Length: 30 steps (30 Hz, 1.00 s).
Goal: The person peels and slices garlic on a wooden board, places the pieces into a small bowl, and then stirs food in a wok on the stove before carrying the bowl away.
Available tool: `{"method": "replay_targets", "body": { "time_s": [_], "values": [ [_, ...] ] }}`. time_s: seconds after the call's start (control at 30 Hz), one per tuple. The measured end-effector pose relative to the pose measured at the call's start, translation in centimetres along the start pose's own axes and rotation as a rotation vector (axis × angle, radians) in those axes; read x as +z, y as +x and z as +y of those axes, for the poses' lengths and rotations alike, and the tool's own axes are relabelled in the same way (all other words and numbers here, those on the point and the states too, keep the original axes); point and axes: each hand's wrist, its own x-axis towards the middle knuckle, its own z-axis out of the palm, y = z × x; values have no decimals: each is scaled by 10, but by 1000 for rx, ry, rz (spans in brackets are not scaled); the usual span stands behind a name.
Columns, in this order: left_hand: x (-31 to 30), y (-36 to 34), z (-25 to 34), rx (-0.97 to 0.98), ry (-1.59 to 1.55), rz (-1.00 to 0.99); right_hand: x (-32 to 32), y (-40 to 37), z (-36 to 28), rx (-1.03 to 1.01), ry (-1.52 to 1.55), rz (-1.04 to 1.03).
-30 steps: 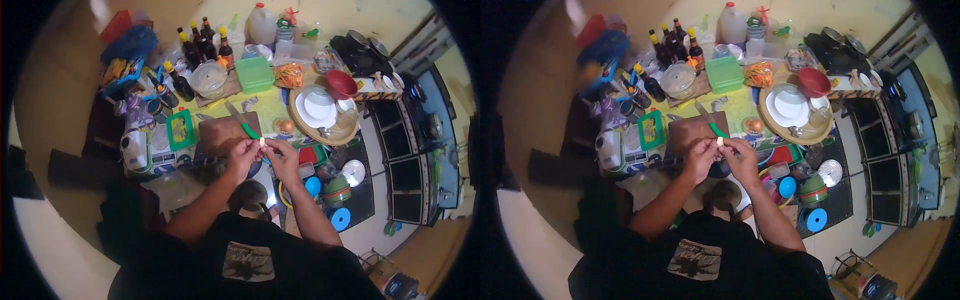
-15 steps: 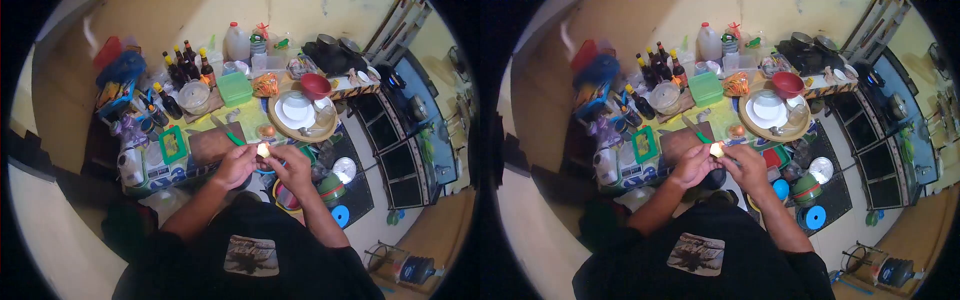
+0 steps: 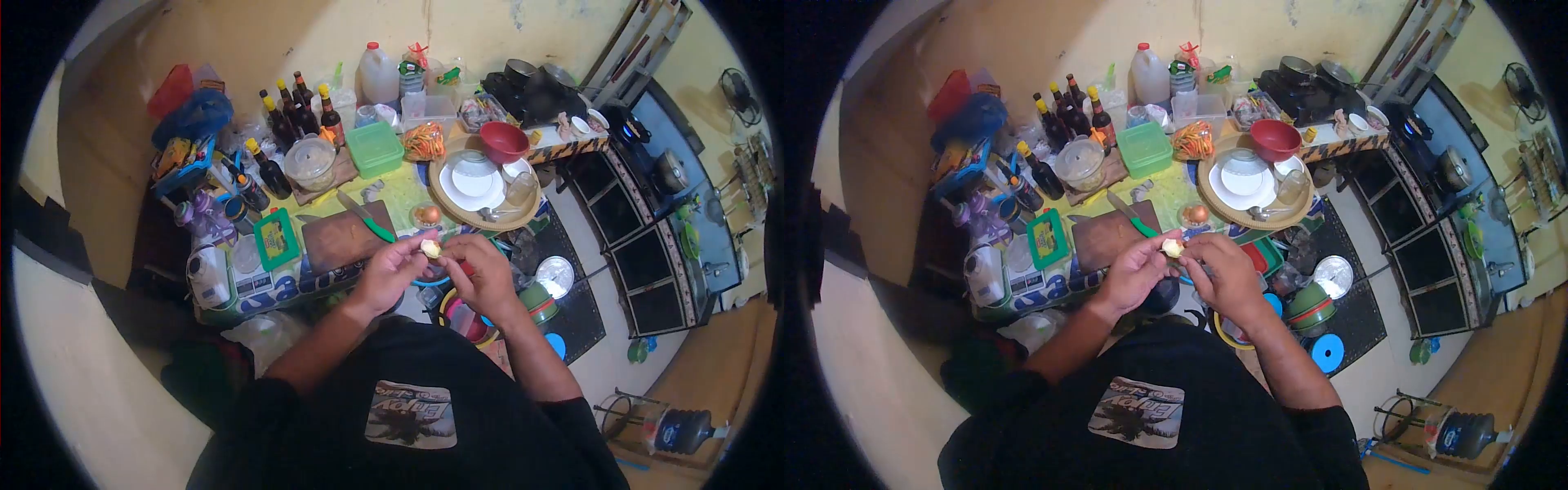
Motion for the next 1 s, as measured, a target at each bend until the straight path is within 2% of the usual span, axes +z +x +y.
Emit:
{"method": "replay_targets", "body": {
  "time_s": [0.07,0.33,0.47,0.53,0.6,0.7,0.77,0.87,1.0],
  "values": [
    [5,-3,-3,165,192,32,1,-1,-2,41,43,-22],
    [8,-15,0,156,274,70,10,-7,-3,316,411,-60],
    [11,-18,-3,214,267,89,15,-12,0,359,483,-74],
    [12,-18,-4,225,269,83,19,-13,-3,585,720,-19],
    [11,-18,-5,235,275,75,19,-14,0,637,742,-12],
    [9,-17,-8,197,250,84,24,-16,-1,700,797,56],
    [7,-15,-12,151,98,158,28,-17,-1,710,827,114],
    [11,-16,-9,129,-46,157,35,-16,2,758,840,114],
    [3,-13,-17,158,-150,146,46,-11,1,781,950,221]
  ]
}}
